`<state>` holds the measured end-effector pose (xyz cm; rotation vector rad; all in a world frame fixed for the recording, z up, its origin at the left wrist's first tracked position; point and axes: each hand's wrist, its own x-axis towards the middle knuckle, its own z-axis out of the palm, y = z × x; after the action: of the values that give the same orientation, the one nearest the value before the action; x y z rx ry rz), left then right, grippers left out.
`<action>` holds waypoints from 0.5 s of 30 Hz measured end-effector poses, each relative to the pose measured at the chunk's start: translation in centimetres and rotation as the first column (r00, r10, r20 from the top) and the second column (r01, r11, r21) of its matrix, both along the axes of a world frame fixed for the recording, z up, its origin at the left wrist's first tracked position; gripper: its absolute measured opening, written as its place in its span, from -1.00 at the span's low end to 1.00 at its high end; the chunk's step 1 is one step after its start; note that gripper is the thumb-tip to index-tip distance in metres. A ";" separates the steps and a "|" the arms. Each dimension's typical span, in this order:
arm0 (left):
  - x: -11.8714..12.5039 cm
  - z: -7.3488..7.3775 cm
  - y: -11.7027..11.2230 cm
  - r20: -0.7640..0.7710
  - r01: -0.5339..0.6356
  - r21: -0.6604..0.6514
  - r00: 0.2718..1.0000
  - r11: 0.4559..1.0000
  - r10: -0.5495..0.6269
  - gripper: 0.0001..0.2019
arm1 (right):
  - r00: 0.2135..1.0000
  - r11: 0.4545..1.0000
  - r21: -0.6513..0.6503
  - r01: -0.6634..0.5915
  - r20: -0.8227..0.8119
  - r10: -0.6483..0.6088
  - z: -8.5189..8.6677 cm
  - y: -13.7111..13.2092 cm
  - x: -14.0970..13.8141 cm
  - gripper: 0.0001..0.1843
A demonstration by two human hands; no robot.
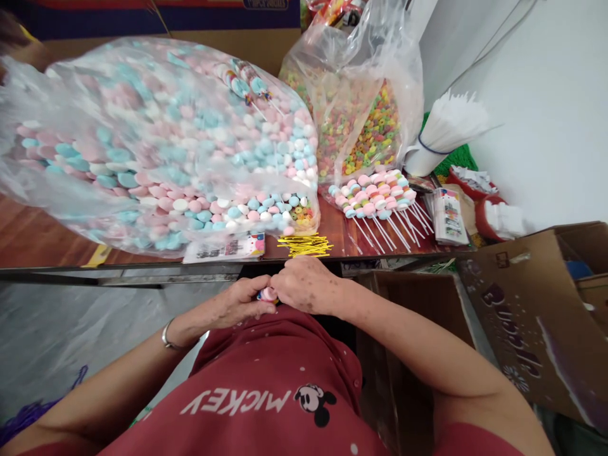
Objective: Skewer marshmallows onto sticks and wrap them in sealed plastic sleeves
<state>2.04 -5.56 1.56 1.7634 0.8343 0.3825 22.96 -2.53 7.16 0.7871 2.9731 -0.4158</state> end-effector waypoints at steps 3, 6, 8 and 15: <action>0.3 0.3 0.1 0.024 -0.023 -0.027 0.999 0.999 0.024 -0.72 | 0.993 0.982 -0.147 0.117 -0.002 -0.119 0.1 0.6 0.4 -0.75; 0.0 1.0 0.4 0.097 -0.079 -0.095 0.991 0.992 0.088 -0.70 | 0.992 0.977 -0.181 0.116 -0.028 -0.123 0.9 1.4 1.2 -0.78; -0.3 1.6 0.6 0.109 -0.109 -0.087 0.987 0.990 0.119 -0.71 | 0.994 0.979 -0.177 0.101 -0.014 -0.105 1.5 1.6 1.5 -0.77; 0.2 2.2 0.7 0.036 -0.083 0.176 0.996 0.981 0.078 -0.74 | 0.985 0.983 -0.155 0.095 0.156 -0.070 2.9 1.9 0.7 -0.76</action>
<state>2.21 -4.81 3.78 1.8869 0.8755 0.5493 23.66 -0.60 10.11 0.8840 2.7351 -0.5670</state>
